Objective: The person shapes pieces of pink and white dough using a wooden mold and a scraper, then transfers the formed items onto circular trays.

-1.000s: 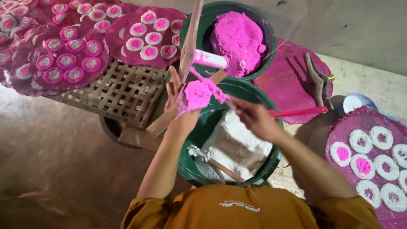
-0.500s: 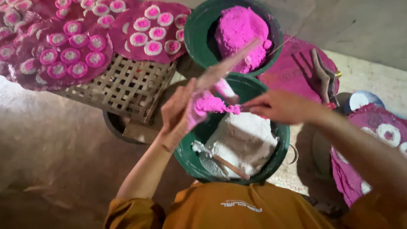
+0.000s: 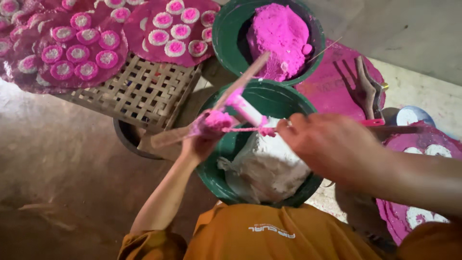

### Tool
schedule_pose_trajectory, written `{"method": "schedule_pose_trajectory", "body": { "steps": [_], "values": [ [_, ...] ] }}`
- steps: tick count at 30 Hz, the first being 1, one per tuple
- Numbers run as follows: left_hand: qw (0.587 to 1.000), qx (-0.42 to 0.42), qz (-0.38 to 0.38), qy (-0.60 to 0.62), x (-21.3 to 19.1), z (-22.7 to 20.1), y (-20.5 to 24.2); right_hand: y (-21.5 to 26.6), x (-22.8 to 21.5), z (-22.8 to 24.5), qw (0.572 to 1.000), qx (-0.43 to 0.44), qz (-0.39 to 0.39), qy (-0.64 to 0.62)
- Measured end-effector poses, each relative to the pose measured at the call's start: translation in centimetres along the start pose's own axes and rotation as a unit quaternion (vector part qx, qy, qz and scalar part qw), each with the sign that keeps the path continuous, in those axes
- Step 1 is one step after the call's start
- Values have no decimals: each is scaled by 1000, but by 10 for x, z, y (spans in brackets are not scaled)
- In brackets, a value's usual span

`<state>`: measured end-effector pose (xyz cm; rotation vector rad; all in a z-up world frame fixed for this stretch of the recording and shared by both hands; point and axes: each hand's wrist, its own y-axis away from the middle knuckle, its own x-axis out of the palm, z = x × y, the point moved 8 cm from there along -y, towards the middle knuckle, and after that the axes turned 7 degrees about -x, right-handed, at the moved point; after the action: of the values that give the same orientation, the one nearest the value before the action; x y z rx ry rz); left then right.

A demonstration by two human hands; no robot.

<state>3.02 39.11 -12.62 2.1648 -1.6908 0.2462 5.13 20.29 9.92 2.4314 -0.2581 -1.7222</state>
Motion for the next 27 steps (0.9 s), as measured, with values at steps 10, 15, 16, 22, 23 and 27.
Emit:
{"method": "schedule_pose_trajectory", "body": {
  "steps": [10, 15, 16, 22, 23, 27],
  "values": [
    [842, 159, -122, -500, 40, -24, 18, -58, 38, 41, 998, -64, 10, 0],
    [781, 227, -173, -556, 9, -45, 31, -5, 8, -2, 998, 6, 37, -47],
    [761, 244, -190, -570, 6, -55, 33, -2, 0, -9, 999, 11, 21, -32],
    [775, 200, -162, -578, 37, -40, 21, -57, 27, 31, 998, -18, -52, 29],
    [785, 175, -163, -571, 36, -31, 17, -62, 32, 36, 998, -20, -56, 28],
    [913, 92, -115, -380, 14, 4, -4, -43, 23, 27, 997, -8, -80, -14]
  ]
}}
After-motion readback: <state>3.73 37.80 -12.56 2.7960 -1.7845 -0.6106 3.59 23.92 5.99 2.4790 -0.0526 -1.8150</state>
